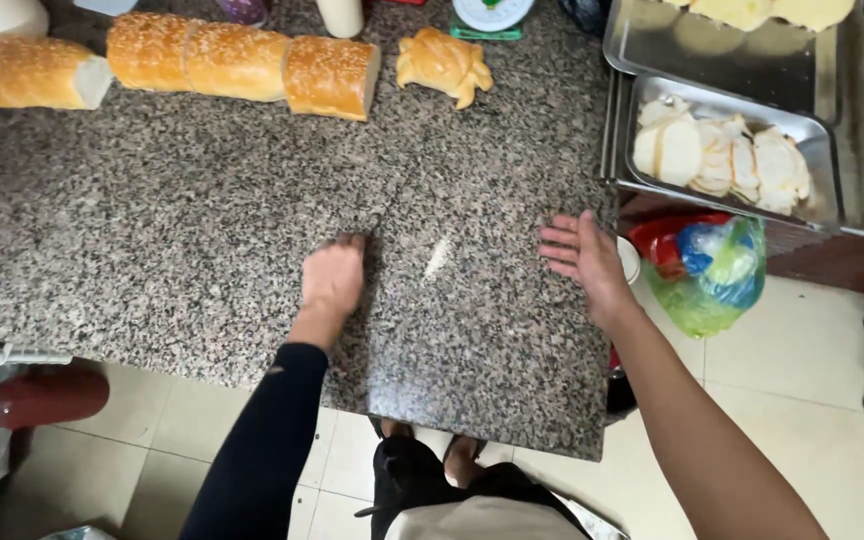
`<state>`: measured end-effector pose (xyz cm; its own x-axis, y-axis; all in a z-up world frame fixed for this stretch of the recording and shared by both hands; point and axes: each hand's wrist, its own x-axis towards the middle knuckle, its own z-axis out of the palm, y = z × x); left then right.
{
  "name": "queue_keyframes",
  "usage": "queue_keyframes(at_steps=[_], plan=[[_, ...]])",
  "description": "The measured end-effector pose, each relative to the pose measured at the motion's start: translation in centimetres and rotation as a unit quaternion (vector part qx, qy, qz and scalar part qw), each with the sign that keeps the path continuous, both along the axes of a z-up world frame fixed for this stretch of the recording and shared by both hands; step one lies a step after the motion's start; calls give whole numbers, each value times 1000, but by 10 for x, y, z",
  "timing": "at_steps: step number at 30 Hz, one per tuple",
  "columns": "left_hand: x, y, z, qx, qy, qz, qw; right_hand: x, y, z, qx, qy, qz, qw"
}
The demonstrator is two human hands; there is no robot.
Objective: Slicing bread loaves and applying an egg wash glaze using a spatula.
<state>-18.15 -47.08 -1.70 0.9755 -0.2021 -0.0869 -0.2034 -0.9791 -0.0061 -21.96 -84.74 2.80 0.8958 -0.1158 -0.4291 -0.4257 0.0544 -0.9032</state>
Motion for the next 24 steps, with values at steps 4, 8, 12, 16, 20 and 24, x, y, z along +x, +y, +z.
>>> queue_keyframes(at_steps=[4, 8, 12, 16, 20, 24], plan=[[-7, -10, -11, 14, -24, -88, 996, -1, -3, 0, 15, 2, -8, 1000], [-47, -35, -10, 50, -17, -208, 977, 0, 5, 21, -8, -4, 1, 1000], [-81, -30, -1, -28, -85, -266, 960, 7, 15, 36, -28, 0, 17, 999], [-103, 4, -6, 4, -21, -213, 977, 19, 10, 35, -29, -23, 36, 999], [-133, -17, -8, -104, -17, 12, 994, 26, -9, 27, -16, -30, 19, 999], [-153, -94, -43, -77, 85, 37, 993, 28, -31, 14, 13, -42, -3, 999]])
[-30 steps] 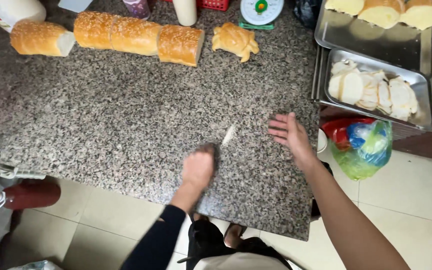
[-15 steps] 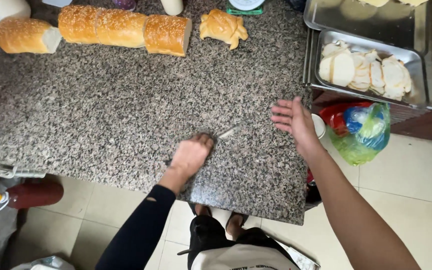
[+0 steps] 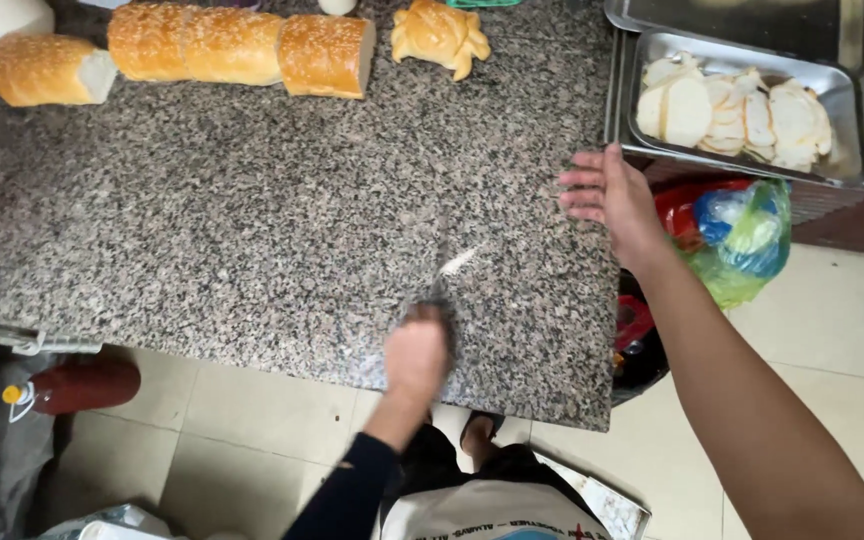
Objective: Slicing bread loaves and applying an egg wash glaze using a spatula.
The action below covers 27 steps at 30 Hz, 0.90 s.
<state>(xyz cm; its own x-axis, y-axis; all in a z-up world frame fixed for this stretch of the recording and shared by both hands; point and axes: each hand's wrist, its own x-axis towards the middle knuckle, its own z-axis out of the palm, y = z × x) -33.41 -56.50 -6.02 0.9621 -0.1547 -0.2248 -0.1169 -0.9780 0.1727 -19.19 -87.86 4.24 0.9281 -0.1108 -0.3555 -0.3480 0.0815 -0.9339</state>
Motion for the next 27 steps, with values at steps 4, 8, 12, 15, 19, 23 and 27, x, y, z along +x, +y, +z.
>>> queue_keyframes(at_steps=[4, 8, 12, 15, 19, 23, 27], plan=[[-15, -99, 27, -54, -78, -75, 993, -10, -23, 9, -3, -11, -12, 1000], [-34, -181, 25, -52, 33, -149, 987, -18, -45, 13, 1, -21, -37, 999], [-47, -221, 43, -83, -10, -230, 970, -24, -50, 26, 6, -23, -53, 998], [-29, -221, 36, -138, 101, -215, 961, -22, -48, 31, 5, -38, -51, 998], [26, -158, 101, -172, 124, -76, 974, -17, -38, 13, 20, -45, -58, 997], [70, -101, 99, -283, -24, 17, 959, -18, -8, -11, -9, -75, -77, 994], [103, -74, 130, -335, -106, 69, 934, -28, 47, -26, -17, -28, -49, 998]])
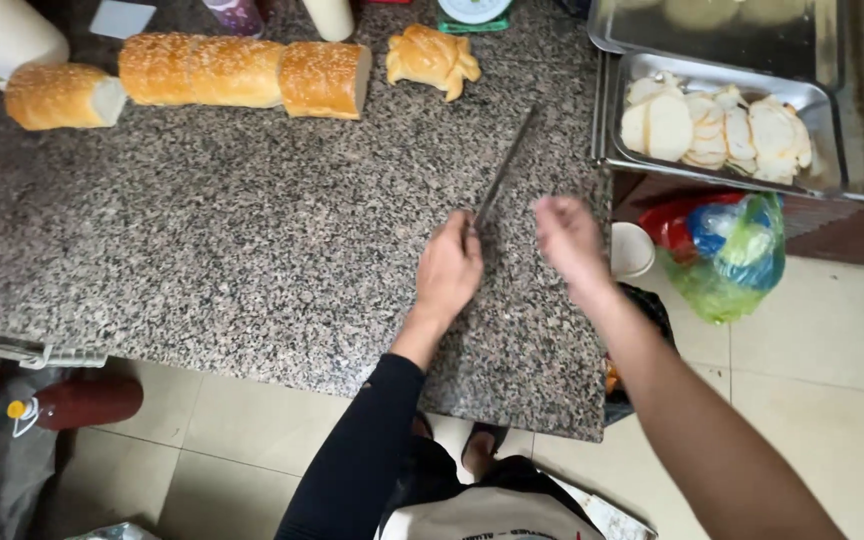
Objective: Slicing bread loaves and applying an egg wash glaze using a spatula.
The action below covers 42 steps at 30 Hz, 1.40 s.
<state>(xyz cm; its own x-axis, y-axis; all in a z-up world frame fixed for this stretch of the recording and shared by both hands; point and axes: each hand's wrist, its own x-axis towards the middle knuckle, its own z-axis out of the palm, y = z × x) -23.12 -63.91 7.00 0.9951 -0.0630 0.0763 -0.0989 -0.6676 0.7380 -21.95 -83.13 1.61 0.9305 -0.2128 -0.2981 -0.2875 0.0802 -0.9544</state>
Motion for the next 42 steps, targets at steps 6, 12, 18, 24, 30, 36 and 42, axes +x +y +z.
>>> queue_keyframes(at_steps=[6, 12, 18, 24, 30, 36, 42], plan=[[11, 3, 34, -114, 178, 39, 977, -10, 60, 3, 122, 46, 144, 981], [4, 15, 20, -54, 90, 32, 994, -5, 68, 6, 207, 89, 103, 969], [0, 29, 66, -34, 231, -72, 970, -10, 61, 20, 289, 76, -40, 953], [22, 29, 69, 103, 120, -231, 960, -12, 6, -33, 434, 47, -142, 889], [22, 5, 111, 184, 257, -303, 899, -46, -112, -128, 499, 20, -256, 827], [35, 12, 103, 205, 267, -256, 906, -54, -148, -141, 439, 57, -359, 821], [34, 30, 80, 228, 229, -186, 928, -12, -99, -57, 477, 68, -275, 832]])
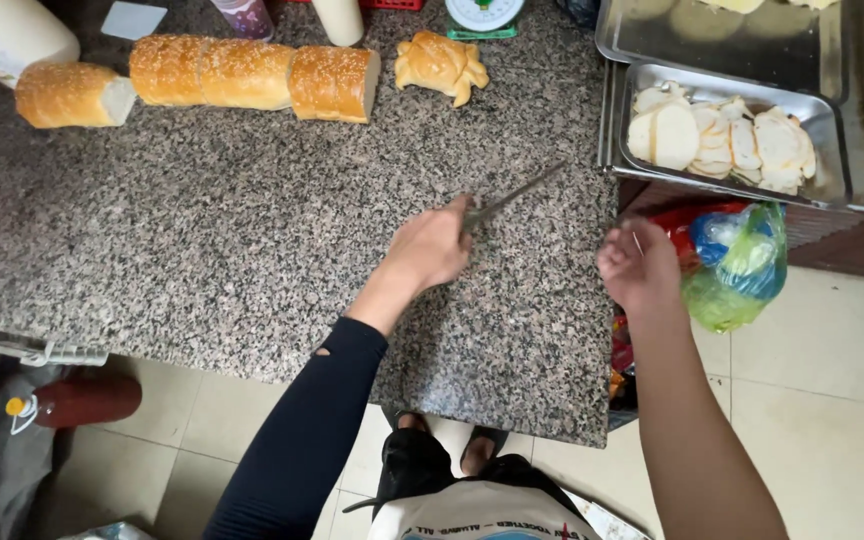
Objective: Slicing bread loaves and applying an egg wash glaze using a spatula.
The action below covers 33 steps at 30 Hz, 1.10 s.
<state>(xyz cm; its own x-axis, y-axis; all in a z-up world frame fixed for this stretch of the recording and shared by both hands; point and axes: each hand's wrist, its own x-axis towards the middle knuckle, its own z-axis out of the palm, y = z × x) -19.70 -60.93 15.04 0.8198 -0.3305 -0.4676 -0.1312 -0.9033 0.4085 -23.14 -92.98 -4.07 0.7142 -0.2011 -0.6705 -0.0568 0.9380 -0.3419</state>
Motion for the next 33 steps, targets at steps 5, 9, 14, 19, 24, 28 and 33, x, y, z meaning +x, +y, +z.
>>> queue_keyframes(at_steps=[5, 9, 14, 19, 24, 28, 33], plan=[[-28, 27, -86, -62, -99, 33, 993, 32, 51, 63, -109, -37, 165, 980], [-49, 27, -103, -68, -100, 100, 988, 57, 70, 72, -165, -73, 268, 946], [-26, -9, -104, -106, -96, 139, 980, 67, 90, 83, -202, -77, 286, 934], [-12, -21, -122, -213, -187, 167, 944, 56, 132, 88, -223, -81, 307, 922], [-36, 34, -14, -355, -354, 163, 850, 37, 253, 126, -163, -187, 369, 896], [-63, 125, 12, -341, -427, 143, 825, 19, 370, 147, 54, -338, 463, 817], [-119, 280, 12, -286, -418, 206, 837, 1, 508, 218, 124, -274, 492, 817]])
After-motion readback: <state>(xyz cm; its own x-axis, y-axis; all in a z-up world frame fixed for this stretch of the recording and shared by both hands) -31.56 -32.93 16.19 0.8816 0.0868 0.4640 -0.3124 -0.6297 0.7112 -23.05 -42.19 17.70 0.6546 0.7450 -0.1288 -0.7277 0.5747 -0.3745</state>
